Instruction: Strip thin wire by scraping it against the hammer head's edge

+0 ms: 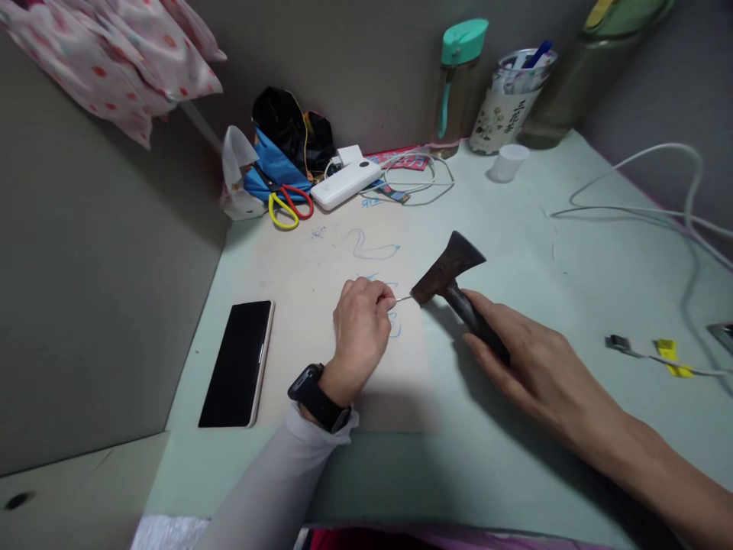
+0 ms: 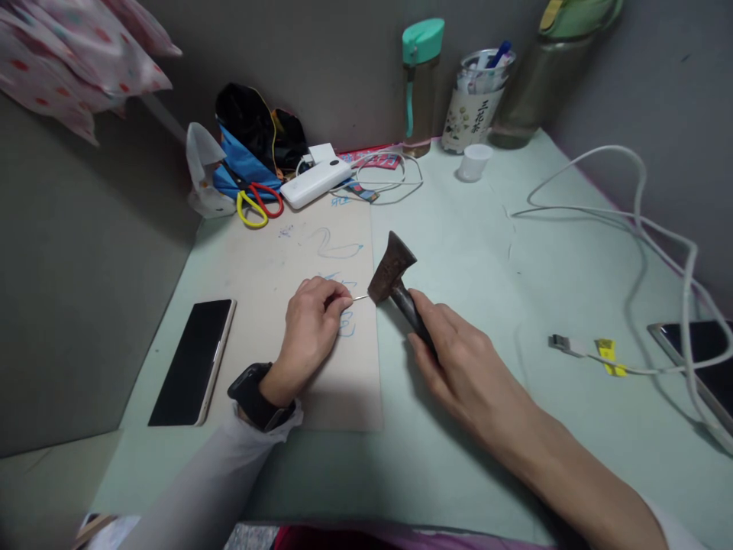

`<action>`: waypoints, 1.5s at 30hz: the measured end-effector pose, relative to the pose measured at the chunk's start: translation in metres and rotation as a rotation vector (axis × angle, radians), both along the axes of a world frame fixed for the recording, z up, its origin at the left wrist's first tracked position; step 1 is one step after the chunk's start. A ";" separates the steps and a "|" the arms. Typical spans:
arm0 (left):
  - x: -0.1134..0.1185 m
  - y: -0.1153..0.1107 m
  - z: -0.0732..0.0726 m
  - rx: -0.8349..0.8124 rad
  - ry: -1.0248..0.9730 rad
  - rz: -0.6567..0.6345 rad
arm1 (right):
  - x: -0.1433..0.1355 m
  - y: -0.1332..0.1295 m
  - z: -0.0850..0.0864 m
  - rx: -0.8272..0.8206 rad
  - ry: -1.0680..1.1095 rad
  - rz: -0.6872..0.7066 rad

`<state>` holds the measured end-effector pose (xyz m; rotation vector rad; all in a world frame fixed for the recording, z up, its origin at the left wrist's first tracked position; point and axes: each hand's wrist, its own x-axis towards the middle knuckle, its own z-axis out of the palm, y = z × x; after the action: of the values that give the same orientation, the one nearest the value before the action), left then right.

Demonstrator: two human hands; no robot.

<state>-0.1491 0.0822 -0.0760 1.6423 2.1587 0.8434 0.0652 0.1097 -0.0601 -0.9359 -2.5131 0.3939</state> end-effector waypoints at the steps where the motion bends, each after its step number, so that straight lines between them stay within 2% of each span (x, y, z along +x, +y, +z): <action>1: 0.000 0.000 0.000 0.000 0.005 -0.004 | -0.001 -0.001 0.001 -0.005 0.000 0.003; 6: 0.000 0.002 0.001 -0.016 0.012 -0.018 | -0.010 -0.004 0.004 0.002 -0.006 0.035; 20: 0.002 0.004 0.005 -0.099 0.049 -0.018 | -0.018 -0.007 -0.005 0.021 -0.098 0.047; 24: 0.001 0.005 0.004 -0.092 0.047 -0.022 | -0.018 -0.005 0.001 -0.016 -0.106 0.071; 29: 0.000 0.004 0.002 -0.076 0.035 -0.033 | -0.015 -0.007 0.007 0.077 -0.040 0.042; 37: 0.001 0.005 0.002 -0.085 0.059 -0.028 | -0.020 -0.006 -0.006 -0.018 -0.117 0.049; 41: -0.001 0.004 0.001 -0.069 0.047 -0.047 | -0.013 -0.001 -0.001 -0.034 -0.007 0.026; 45: -0.002 0.003 0.001 -0.062 0.015 -0.043 | 0.005 0.005 0.002 -0.038 -0.019 -0.081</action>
<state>-0.1507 0.0850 -0.0749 1.6638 2.1300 0.7468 0.0704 0.1148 -0.0585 -1.0569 -2.4832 0.4105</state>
